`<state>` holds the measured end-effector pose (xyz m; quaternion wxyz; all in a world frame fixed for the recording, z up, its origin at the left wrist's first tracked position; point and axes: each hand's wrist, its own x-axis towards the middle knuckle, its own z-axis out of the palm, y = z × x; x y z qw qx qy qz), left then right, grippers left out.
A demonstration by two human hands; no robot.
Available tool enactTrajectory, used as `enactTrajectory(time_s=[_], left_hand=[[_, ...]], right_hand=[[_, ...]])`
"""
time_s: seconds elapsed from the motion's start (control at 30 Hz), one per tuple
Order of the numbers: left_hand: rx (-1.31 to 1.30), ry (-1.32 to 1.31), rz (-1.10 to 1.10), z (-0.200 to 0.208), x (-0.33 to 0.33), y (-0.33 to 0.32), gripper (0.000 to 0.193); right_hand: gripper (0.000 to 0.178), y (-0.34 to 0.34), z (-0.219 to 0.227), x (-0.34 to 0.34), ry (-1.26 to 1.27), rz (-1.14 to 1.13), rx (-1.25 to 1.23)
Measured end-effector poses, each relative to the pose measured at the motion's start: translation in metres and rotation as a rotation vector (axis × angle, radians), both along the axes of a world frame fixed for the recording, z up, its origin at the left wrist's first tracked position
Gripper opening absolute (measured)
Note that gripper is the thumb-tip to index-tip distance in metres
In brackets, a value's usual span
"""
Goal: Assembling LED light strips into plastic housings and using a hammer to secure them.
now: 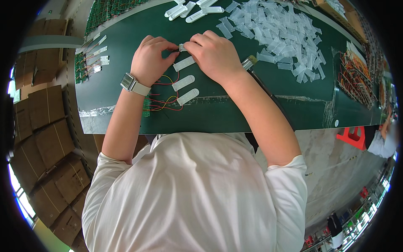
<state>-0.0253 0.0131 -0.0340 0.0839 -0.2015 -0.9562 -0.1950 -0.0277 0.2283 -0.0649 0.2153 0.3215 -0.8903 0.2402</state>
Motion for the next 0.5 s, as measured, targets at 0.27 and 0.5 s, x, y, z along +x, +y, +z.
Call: enactTrajectory(time_s=[0.27, 0.5], left_hand=[[-0.012, -0.089, 0.143, 0.004, 0.008, 0.007, 0.019], [0.017, 0.044, -0.065, -0.005, -0.006, -0.004, 0.028]], right_hand=[[0.015, 0.004, 0.0, -0.002, -0.049, 0.002, -0.023], [0.019, 0.004, -0.006, -0.005, -0.091, 0.024, -0.026]])
